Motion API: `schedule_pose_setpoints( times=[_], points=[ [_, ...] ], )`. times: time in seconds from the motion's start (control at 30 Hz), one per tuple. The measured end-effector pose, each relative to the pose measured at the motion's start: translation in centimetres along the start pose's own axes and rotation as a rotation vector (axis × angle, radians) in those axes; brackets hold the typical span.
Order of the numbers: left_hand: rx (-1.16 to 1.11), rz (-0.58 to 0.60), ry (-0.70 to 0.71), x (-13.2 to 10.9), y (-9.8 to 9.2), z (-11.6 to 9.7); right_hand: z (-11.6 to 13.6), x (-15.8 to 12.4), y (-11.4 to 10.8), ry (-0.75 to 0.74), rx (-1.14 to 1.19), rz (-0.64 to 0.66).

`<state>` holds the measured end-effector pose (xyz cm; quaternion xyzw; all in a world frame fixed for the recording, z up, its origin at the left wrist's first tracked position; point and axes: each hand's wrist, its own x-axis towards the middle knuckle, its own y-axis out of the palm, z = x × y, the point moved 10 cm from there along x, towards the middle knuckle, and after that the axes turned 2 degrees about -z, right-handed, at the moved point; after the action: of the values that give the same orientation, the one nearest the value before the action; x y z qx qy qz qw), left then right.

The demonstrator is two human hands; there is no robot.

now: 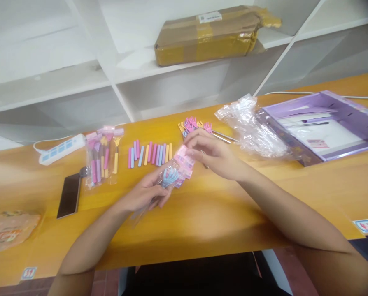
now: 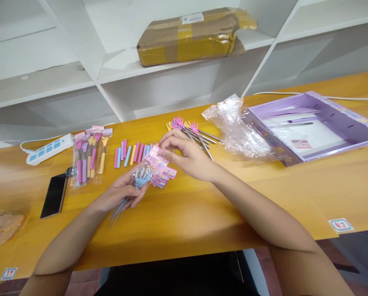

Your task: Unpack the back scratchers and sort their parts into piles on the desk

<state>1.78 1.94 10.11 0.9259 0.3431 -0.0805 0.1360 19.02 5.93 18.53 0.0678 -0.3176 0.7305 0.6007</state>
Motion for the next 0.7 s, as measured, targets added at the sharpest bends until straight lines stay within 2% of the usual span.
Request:
schedule_pose_setpoints(
  times=[0.07, 0.13, 0.17, 0.2, 0.23, 0.33, 0.37, 0.43, 0.5, 0.63, 0.7],
  points=[
    [0.019, -0.032, 0.012, -0.2, -0.5, -0.5, -1.6, 0.3, -1.5, 0.090, 0.083, -0.085],
    [0.043, -0.073, 0.021, -0.6, -1.2, -1.2, -3.3, 0.4, -3.8, 0.158, 0.086, -0.244],
    [0.052, -0.094, 0.028, -0.9, -1.6, -1.7, -4.2, 0.5, -4.5, 0.187, 0.073, -0.281],
    [0.055, -0.117, 0.038, -1.0, -2.0, -2.2, -5.1, 0.5, -4.3, 0.212, 0.064, -0.254],
    [0.051, -0.138, 0.049, -1.2, -2.4, -2.7, -6.0, 0.6, -3.2, 0.231, 0.061, -0.167],
    [-0.012, -0.188, 0.078, -0.8, -3.3, -3.6, -8.4, -0.1, 2.9, 0.253, 0.068, 0.203],
    [-0.039, -0.187, 0.077, -0.5, -3.4, -3.6, -9.2, -0.5, 4.7, 0.257, 0.060, 0.269],
    [-0.088, -0.179, 0.053, 0.4, -3.3, -2.9, -10.6, -1.0, 6.6, 0.271, 0.010, 0.283],
    [-0.127, -0.182, 0.016, 1.3, -3.2, -1.7, -11.0, -1.1, 7.1, 0.272, -0.015, 0.244],
    [-0.154, -0.256, -0.016, 2.6, -3.4, 0.7, -9.2, -1.5, 7.1, 0.349, 0.254, 0.235],
    [-0.140, -0.231, -0.041, 3.0, -2.8, 2.0, -8.1, -1.9, 7.2, 0.440, 0.357, 0.220]
  ],
)
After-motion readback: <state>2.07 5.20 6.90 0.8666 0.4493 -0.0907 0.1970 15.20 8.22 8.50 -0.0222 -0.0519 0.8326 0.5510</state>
